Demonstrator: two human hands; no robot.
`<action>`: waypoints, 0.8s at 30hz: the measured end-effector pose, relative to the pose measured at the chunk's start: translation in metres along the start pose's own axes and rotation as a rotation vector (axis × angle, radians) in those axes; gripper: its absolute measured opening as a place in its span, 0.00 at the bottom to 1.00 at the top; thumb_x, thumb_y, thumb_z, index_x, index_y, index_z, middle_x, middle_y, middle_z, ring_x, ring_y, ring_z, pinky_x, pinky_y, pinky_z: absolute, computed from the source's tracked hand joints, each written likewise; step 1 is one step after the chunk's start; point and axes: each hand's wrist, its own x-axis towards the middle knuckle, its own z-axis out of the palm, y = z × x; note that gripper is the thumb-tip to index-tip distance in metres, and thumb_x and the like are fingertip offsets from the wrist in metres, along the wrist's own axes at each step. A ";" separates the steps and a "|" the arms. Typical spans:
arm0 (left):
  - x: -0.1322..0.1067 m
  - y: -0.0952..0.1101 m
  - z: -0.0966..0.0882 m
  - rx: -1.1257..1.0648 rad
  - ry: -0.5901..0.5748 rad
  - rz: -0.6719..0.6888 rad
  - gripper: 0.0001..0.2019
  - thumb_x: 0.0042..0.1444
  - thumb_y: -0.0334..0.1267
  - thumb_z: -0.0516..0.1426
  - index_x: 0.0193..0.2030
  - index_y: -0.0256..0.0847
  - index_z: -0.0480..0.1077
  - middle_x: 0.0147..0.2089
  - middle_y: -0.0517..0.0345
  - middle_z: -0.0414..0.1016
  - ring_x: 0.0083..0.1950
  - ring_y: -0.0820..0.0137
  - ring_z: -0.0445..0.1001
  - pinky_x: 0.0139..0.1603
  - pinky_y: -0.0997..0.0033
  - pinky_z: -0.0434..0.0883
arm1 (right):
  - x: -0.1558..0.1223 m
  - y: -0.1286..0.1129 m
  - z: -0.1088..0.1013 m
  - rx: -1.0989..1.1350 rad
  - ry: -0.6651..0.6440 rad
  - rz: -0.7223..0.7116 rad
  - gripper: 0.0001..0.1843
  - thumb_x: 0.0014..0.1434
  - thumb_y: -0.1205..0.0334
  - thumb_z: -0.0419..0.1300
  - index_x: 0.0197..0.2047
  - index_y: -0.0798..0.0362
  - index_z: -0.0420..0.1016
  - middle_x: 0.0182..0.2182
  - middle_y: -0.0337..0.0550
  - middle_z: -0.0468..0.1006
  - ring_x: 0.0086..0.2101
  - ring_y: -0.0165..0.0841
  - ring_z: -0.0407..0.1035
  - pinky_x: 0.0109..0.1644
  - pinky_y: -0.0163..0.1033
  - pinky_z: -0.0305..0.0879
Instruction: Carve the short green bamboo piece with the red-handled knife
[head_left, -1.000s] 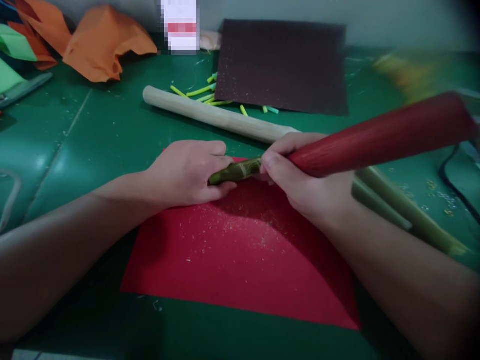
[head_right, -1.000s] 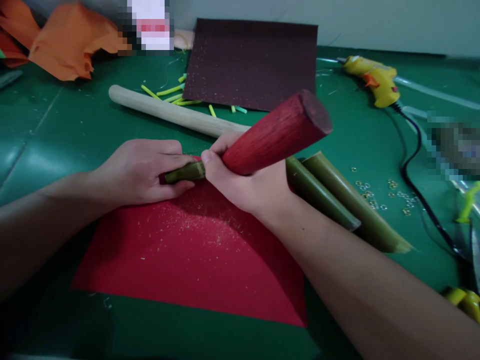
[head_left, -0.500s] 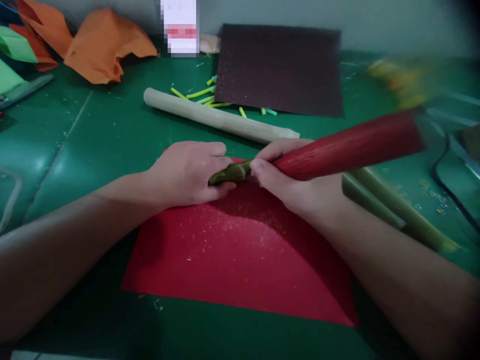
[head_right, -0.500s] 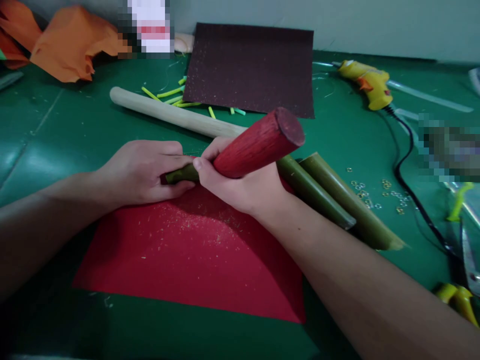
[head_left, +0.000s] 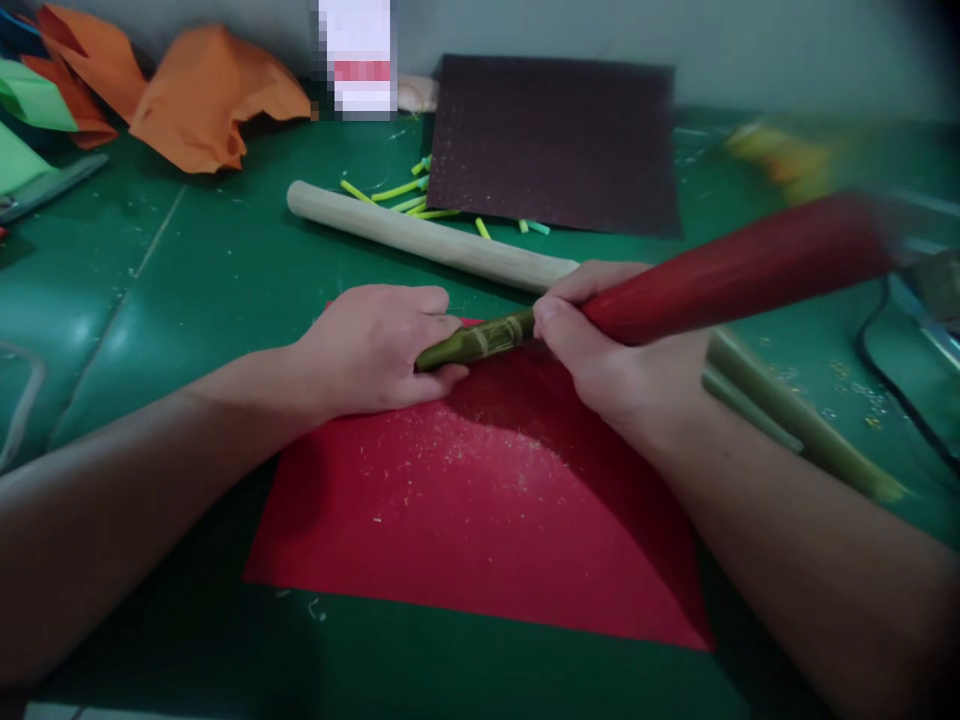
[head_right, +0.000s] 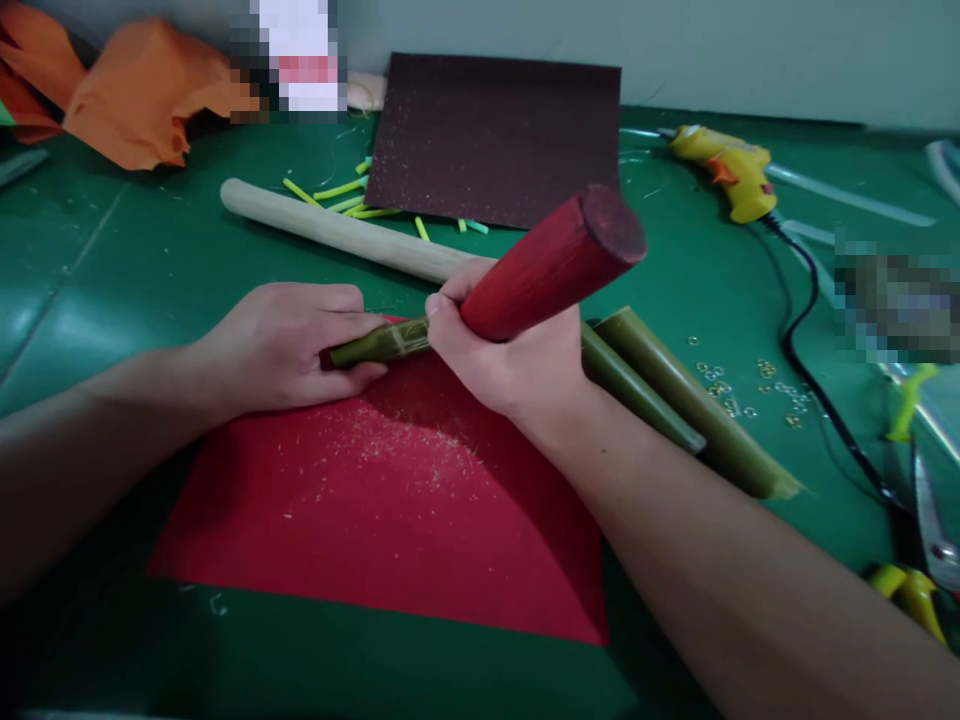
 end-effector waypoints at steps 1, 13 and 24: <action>0.000 0.000 0.000 0.004 0.001 -0.001 0.17 0.65 0.49 0.53 0.46 0.42 0.78 0.36 0.55 0.69 0.34 0.67 0.67 0.30 0.67 0.52 | 0.000 0.001 0.000 0.008 0.005 -0.006 0.10 0.52 0.68 0.64 0.22 0.48 0.71 0.22 0.35 0.73 0.25 0.30 0.68 0.34 0.41 0.72; -0.001 -0.003 0.003 -0.020 0.079 0.038 0.17 0.66 0.48 0.54 0.45 0.41 0.80 0.34 0.55 0.70 0.34 0.66 0.69 0.29 0.66 0.53 | 0.001 -0.010 0.002 0.113 -0.197 -0.035 0.13 0.56 0.67 0.64 0.21 0.47 0.71 0.20 0.34 0.73 0.22 0.29 0.66 0.31 0.39 0.67; -0.001 -0.003 0.004 -0.032 0.098 0.040 0.18 0.65 0.48 0.54 0.43 0.38 0.80 0.35 0.54 0.73 0.35 0.66 0.72 0.30 0.66 0.55 | 0.005 -0.004 0.004 0.119 -0.285 0.023 0.10 0.56 0.64 0.66 0.24 0.47 0.74 0.20 0.34 0.75 0.20 0.28 0.66 0.24 0.37 0.63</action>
